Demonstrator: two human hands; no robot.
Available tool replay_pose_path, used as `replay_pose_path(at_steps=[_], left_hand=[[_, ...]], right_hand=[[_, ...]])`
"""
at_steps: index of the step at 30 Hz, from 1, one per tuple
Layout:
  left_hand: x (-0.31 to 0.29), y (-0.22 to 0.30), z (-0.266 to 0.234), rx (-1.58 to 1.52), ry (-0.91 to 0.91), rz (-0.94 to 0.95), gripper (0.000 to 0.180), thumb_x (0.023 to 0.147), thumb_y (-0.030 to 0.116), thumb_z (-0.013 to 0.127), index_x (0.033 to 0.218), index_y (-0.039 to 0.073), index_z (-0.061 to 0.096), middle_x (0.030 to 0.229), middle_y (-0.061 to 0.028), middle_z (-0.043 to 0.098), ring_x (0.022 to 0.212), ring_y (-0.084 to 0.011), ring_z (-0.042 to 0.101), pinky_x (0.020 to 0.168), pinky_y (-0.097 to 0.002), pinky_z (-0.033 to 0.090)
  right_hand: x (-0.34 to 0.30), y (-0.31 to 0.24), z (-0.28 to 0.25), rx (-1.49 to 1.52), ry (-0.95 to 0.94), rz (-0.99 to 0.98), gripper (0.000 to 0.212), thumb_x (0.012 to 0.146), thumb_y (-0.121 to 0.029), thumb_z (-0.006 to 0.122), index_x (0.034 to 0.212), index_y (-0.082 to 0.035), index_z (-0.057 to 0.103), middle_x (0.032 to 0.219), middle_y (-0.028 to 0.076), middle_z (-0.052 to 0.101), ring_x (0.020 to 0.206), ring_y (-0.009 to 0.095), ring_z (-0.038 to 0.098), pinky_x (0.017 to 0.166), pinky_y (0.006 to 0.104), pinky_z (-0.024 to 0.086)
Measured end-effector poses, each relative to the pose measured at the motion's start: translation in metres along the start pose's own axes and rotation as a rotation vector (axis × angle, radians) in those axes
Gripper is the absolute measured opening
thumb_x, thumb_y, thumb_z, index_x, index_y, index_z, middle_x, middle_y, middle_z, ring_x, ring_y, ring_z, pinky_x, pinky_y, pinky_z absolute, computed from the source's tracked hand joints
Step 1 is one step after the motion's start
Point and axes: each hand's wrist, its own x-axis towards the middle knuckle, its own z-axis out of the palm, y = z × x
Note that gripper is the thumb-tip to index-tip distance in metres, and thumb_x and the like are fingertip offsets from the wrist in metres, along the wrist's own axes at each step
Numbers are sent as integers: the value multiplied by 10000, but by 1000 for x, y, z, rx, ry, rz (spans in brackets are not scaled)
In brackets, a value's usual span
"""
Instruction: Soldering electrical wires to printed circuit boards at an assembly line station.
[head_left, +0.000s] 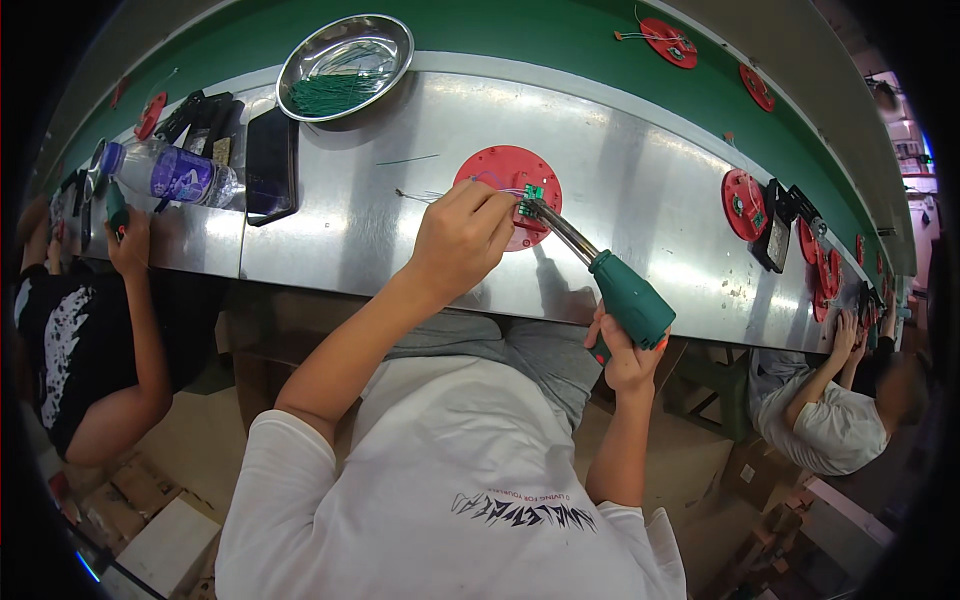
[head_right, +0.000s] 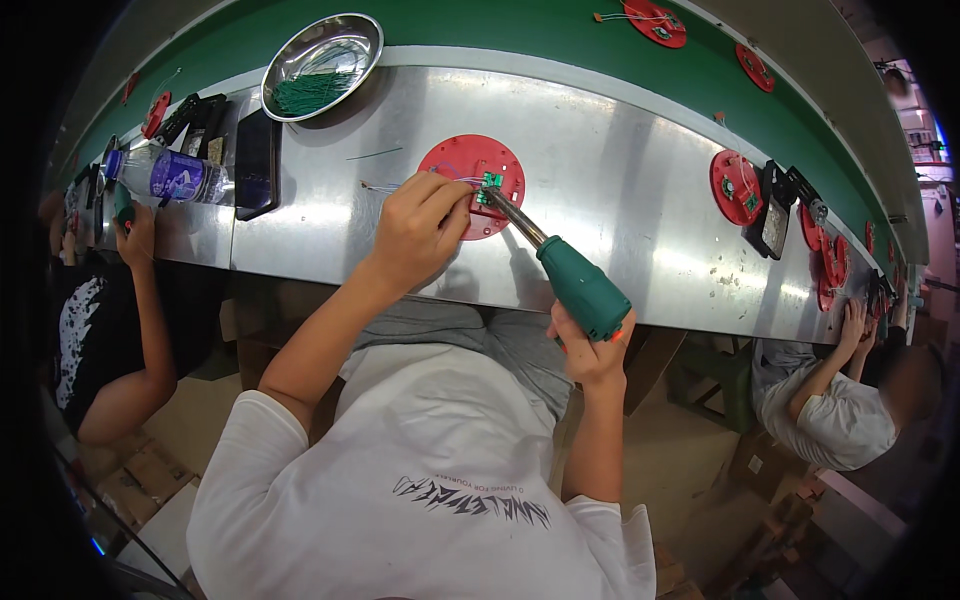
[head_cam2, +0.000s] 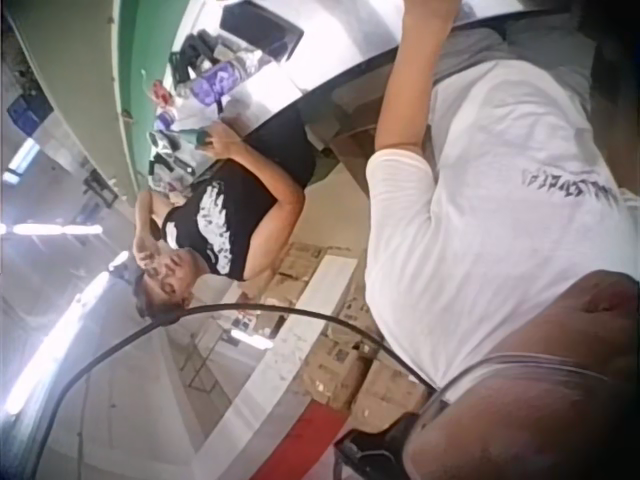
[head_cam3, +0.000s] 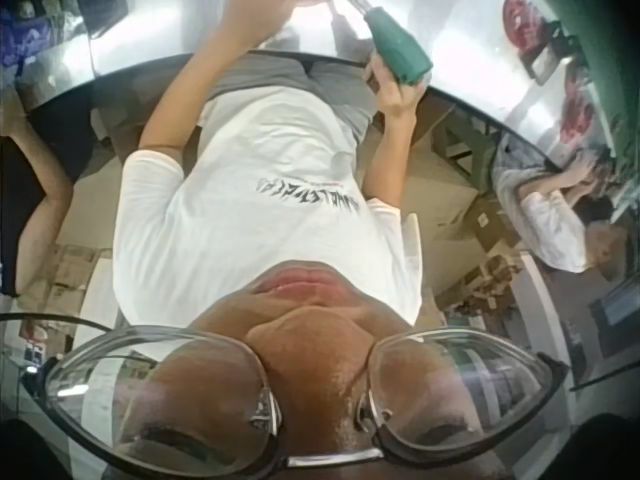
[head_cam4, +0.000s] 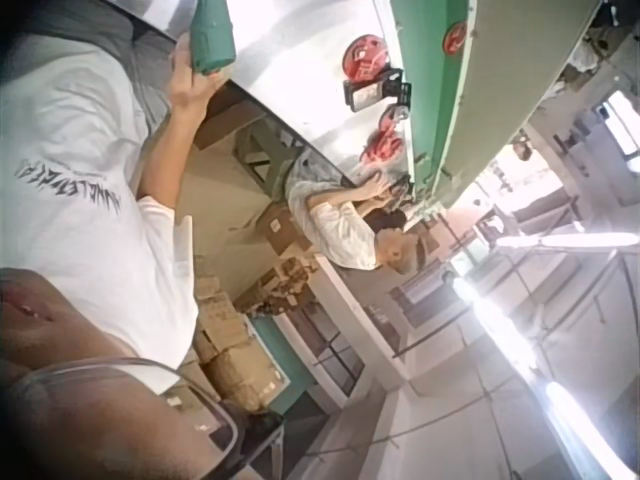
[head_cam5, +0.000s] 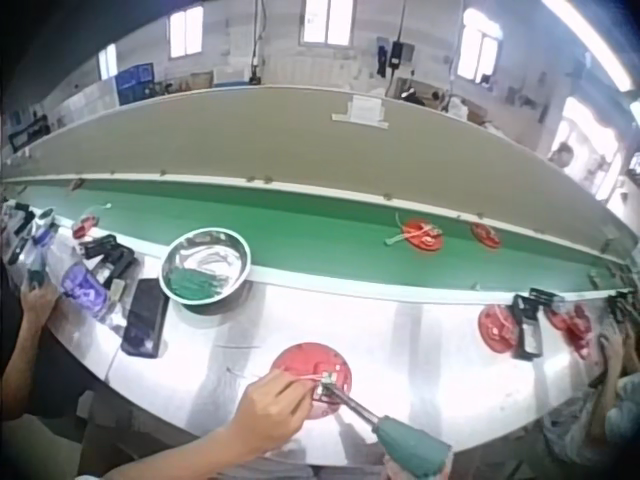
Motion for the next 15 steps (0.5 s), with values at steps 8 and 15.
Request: replay_pose_path(at_steps=[8, 15], left_hand=[[14, 9, 3, -3, -2, 36, 129, 786, -12, 660, 914, 4, 657, 812, -139, 592, 722, -334, 590, 632, -435, 492], [-1, 18, -10, 3, -8, -4, 111, 783, -46, 668, 892, -26, 666, 803, -154, 621, 732, -341, 602, 657, -433, 489]], right_hand=[[-11, -6, -5, 195, 245, 145, 344, 869, -51, 687, 1202, 26, 653, 941, 101, 735, 625, 116, 640, 505, 251, 493], [-16, -17, 0, 40, 155, 3, 206, 897, -4, 615, 1085, 57, 676, 797, 64, 683, 578, 107, 606, 486, 243, 451]])
